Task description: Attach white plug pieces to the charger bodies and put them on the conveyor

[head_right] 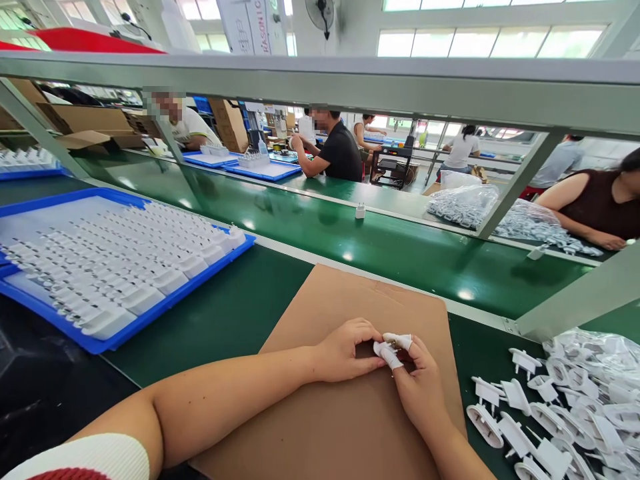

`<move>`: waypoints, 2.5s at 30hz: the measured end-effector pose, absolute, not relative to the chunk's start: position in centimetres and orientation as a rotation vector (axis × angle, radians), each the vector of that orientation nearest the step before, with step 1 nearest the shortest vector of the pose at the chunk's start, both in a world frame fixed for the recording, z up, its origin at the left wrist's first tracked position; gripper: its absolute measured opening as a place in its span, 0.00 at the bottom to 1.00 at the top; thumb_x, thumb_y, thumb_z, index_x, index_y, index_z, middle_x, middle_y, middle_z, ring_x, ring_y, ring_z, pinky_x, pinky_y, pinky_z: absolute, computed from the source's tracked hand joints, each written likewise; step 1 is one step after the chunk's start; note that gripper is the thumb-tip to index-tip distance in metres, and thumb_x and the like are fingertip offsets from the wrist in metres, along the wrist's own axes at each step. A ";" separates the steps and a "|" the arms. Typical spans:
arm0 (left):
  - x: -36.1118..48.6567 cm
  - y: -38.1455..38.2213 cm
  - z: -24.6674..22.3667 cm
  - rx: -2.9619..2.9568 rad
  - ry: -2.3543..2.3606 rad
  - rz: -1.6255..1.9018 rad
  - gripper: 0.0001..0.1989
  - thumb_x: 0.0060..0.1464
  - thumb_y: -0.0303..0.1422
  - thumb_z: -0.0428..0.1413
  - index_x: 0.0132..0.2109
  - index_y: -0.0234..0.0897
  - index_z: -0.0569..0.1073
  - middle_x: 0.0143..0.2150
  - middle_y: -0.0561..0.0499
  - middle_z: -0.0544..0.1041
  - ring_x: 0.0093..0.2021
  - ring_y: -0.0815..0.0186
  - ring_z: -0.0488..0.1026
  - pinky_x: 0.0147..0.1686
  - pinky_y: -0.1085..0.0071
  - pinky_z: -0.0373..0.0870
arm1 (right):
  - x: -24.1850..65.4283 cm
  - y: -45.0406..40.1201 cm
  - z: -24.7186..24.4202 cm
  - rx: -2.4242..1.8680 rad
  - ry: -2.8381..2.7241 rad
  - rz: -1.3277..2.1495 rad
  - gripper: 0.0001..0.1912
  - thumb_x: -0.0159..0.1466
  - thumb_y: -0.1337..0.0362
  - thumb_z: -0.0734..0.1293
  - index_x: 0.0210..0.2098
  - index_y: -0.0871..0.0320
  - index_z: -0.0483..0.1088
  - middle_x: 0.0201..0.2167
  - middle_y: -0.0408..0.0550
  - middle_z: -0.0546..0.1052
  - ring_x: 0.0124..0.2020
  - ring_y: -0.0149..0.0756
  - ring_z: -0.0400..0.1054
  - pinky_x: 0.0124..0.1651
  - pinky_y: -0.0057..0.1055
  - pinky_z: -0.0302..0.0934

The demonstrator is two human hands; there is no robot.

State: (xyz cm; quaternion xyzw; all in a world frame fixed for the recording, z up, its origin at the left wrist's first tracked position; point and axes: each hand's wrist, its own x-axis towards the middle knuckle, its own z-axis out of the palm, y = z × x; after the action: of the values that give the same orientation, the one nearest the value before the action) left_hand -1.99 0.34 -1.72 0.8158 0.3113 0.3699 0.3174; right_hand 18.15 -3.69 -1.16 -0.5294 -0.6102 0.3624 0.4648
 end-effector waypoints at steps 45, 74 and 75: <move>-3.2 0.9 -0.4 2.153 0.945 0.734 0.11 0.66 0.45 0.59 0.47 0.44 0.78 0.49 0.51 0.80 0.51 0.58 0.76 0.51 0.63 0.74 | 17.1 -2.9 -0.8 -1.187 -1.462 0.956 0.11 0.59 0.62 0.77 0.42 0.52 0.83 0.35 0.42 0.75 0.36 0.32 0.71 0.43 0.32 0.67; -3.6 1.4 -1.0 2.197 1.016 0.744 0.16 0.63 0.50 0.59 0.47 0.45 0.79 0.49 0.49 0.80 0.49 0.57 0.78 0.49 0.63 0.78 | 17.2 -2.4 -2.4 -1.123 -1.519 0.913 0.13 0.61 0.66 0.74 0.46 0.56 0.81 0.38 0.43 0.74 0.37 0.32 0.72 0.42 0.31 0.69; -3.6 1.5 -1.1 2.198 1.019 0.745 0.17 0.63 0.50 0.59 0.47 0.44 0.79 0.49 0.49 0.80 0.49 0.57 0.79 0.49 0.63 0.78 | 17.2 -2.4 -2.4 -1.128 -1.518 0.909 0.13 0.61 0.66 0.74 0.46 0.56 0.81 0.38 0.43 0.74 0.37 0.32 0.72 0.42 0.31 0.68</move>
State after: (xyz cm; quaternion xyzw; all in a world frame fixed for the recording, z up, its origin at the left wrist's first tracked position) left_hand -3.63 1.46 -1.06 0.8276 0.3835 0.2806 0.2987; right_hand 17.17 -2.35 -2.38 -0.4660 -0.6272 0.3756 0.4984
